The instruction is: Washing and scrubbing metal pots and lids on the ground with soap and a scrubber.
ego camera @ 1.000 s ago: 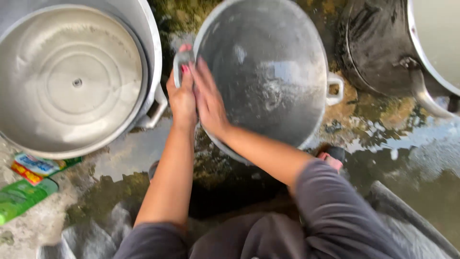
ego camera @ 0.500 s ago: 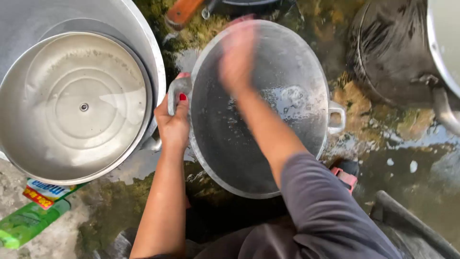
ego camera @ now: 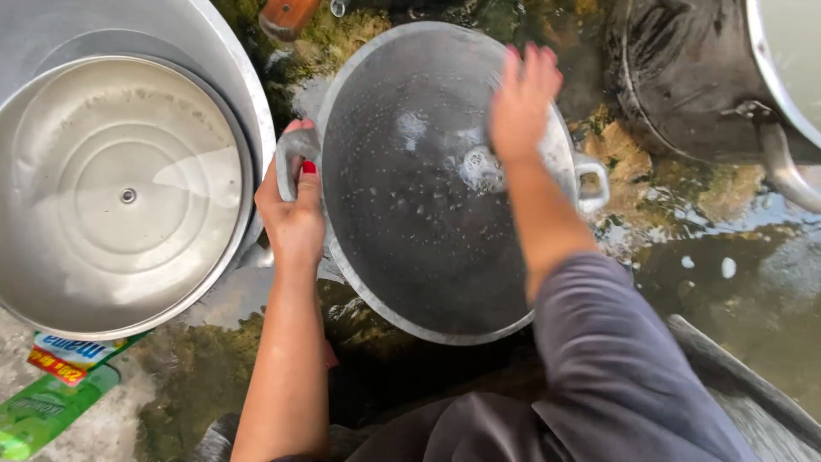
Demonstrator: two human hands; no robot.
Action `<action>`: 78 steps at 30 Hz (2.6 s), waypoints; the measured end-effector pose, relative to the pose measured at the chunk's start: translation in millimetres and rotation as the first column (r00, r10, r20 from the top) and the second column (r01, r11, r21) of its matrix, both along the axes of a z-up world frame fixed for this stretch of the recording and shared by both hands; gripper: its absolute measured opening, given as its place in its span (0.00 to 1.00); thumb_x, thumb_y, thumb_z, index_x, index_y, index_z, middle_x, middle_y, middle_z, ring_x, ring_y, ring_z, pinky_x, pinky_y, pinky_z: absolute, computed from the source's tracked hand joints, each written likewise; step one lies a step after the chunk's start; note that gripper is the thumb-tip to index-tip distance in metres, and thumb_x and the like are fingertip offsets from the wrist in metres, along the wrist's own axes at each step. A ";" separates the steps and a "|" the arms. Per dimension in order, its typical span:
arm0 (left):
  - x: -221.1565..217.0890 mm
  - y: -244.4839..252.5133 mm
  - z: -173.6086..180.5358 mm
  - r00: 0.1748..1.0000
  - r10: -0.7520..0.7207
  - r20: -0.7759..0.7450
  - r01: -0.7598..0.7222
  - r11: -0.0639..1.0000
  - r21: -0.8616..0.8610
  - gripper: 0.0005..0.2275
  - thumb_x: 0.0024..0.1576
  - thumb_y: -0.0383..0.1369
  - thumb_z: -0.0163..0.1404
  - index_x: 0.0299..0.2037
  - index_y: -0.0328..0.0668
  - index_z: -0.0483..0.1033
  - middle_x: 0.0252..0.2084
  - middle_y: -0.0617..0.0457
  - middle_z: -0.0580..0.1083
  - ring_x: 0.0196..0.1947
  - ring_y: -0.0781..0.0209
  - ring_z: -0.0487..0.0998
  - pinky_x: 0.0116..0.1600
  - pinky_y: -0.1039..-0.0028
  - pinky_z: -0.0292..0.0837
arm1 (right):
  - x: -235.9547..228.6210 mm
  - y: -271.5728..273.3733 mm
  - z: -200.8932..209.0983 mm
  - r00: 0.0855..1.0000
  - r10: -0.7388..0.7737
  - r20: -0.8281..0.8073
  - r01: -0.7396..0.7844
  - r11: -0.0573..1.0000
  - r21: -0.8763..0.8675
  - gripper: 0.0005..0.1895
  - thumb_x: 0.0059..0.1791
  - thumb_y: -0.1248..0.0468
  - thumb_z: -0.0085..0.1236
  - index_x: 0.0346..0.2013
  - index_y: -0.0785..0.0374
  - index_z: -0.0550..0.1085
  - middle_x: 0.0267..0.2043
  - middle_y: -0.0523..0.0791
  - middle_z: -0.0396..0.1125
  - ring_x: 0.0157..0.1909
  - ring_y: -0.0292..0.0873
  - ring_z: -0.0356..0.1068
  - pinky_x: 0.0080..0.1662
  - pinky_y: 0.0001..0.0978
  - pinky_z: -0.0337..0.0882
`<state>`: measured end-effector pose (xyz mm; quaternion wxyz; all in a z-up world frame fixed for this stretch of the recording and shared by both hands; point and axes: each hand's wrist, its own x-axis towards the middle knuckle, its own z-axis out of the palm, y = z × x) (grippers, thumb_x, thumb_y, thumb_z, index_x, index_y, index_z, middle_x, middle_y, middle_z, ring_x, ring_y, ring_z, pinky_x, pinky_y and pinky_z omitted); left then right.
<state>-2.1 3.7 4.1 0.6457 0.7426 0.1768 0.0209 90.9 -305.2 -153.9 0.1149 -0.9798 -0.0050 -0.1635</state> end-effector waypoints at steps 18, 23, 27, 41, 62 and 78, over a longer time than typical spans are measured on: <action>2.1 -12.1 -5.9 0.954 0.011 0.300 0.073 0.961 -0.265 0.20 0.67 0.15 0.42 0.70 0.30 0.65 0.69 0.46 0.70 0.72 0.62 0.68 0.76 0.77 0.56 | -123.5 10.0 -43.0 0.970 0.206 -0.129 -0.203 0.979 0.034 0.31 0.55 0.68 0.47 0.75 0.61 0.60 0.76 0.60 0.47 0.77 0.69 0.41 0.73 0.65 0.43; 11.1 -8.0 -11.9 0.976 -0.014 0.216 0.028 0.998 -0.061 0.20 0.65 0.16 0.42 0.68 0.33 0.71 0.65 0.48 0.75 0.62 0.66 0.72 0.68 0.79 0.61 | -139.8 117.0 45.2 0.818 0.549 -0.173 -0.323 0.687 0.652 0.30 0.53 0.67 0.48 0.72 0.58 0.63 0.76 0.56 0.48 0.79 0.63 0.43 0.76 0.49 0.43; 11.3 -5.9 -14.6 0.960 -0.032 0.277 0.063 0.993 -0.103 0.20 0.65 0.17 0.45 0.69 0.34 0.68 0.66 0.48 0.74 0.64 0.65 0.72 0.71 0.77 0.60 | -60.9 61.7 31.5 0.856 0.267 -0.442 -0.239 0.964 0.117 0.29 0.54 0.62 0.49 0.72 0.54 0.62 0.75 0.51 0.51 0.79 0.58 0.46 0.79 0.58 0.40; 19.1 -24.5 28.9 0.998 -0.007 0.059 0.002 0.996 0.085 0.21 0.61 0.18 0.43 0.65 0.37 0.72 0.47 0.51 0.76 0.46 0.67 0.67 0.54 0.78 0.64 | 63.8 123.9 -30.1 0.941 0.247 0.231 -0.307 0.911 0.275 0.33 0.52 0.66 0.54 0.72 0.61 0.60 0.72 0.56 0.53 0.76 0.60 0.50 0.78 0.52 0.49; 12.0 -18.8 -36.1 0.903 -0.020 0.429 0.084 0.988 -0.131 0.24 0.63 0.11 0.42 0.70 0.33 0.71 0.44 0.57 0.75 0.33 0.75 0.65 0.37 0.84 0.59 | -273.8 -27.5 -8.1 0.664 0.696 -0.271 0.409 -0.035 0.912 0.20 0.53 0.65 0.53 0.60 0.53 0.72 0.65 0.50 0.66 0.66 0.51 0.67 0.64 0.43 0.69; 0.0 -31.6 -18.8 0.931 -0.032 0.364 0.260 0.759 -0.597 0.23 0.74 0.39 0.46 0.72 0.26 0.64 0.66 0.43 0.70 0.66 0.56 0.69 0.74 0.67 0.60 | -79.4 196.4 153.5 0.946 0.191 0.260 -0.321 0.468 0.824 0.22 0.65 0.68 0.39 0.75 0.57 0.57 0.79 0.49 0.49 0.80 0.46 0.45 0.78 0.34 0.48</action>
